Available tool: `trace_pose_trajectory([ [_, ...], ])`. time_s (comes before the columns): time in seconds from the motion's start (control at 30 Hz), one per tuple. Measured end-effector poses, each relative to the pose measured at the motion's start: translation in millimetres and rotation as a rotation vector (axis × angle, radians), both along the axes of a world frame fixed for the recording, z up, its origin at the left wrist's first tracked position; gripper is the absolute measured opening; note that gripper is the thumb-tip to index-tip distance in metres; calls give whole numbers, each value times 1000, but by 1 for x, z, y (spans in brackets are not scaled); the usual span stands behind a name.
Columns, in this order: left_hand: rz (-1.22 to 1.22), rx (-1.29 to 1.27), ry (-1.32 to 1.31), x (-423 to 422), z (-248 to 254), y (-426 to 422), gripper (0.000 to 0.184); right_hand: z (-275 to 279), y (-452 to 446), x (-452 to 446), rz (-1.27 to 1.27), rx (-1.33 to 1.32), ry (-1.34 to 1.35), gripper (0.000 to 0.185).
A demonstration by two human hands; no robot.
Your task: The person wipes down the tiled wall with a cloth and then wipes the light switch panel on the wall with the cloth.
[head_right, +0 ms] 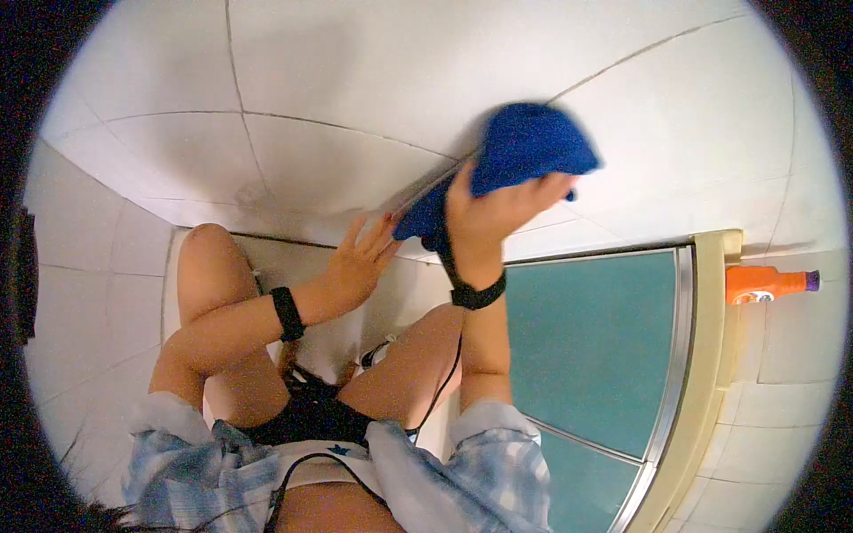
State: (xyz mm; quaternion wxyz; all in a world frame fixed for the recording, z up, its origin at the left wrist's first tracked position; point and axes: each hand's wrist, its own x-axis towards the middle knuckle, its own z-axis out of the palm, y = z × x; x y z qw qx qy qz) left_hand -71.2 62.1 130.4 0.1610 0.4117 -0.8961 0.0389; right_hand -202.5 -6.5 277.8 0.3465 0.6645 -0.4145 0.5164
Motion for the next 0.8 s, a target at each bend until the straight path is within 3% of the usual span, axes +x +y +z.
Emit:
trace_pose_trajectory([
  [0.03, -26, 37, -115, -1, -6, 1, 56, -17, 2, 1, 8, -5, 114, 30],
  [0.1, -62, 115, -101, 0, -12, 6, 56, -53, 12, 3, 138, 228, 395, 24],
  [0.2, -117, 296, -181, 4, -7, 16, 57, -89, 22, 13, 113, 349, 512, 22],
  [0.3, -169, 417, -251, 8, 0, 24, 57, -84, 29, 13, -29, 433, 475, 26],
  [0.37, -200, 429, -228, 6, -1, 26, 57, -56, 27, 17, -8, 293, 332, 35],
  [0.43, -93, 178, -314, -2, -5, 24, 61, -31, 28, 23, 0, 258, 262, 43],
  [0.53, -138, 203, -210, 0, -12, 9, 60, -29, 31, 25, 7, 287, 252, 38],
  [0.67, -242, 311, -191, 10, 1, 7, 55, -64, 40, 20, -42, 397, 244, 37],
  [0.8, -263, 295, -240, 7, 2, 19, 57, -61, 39, 22, -31, 365, 247, 33],
])
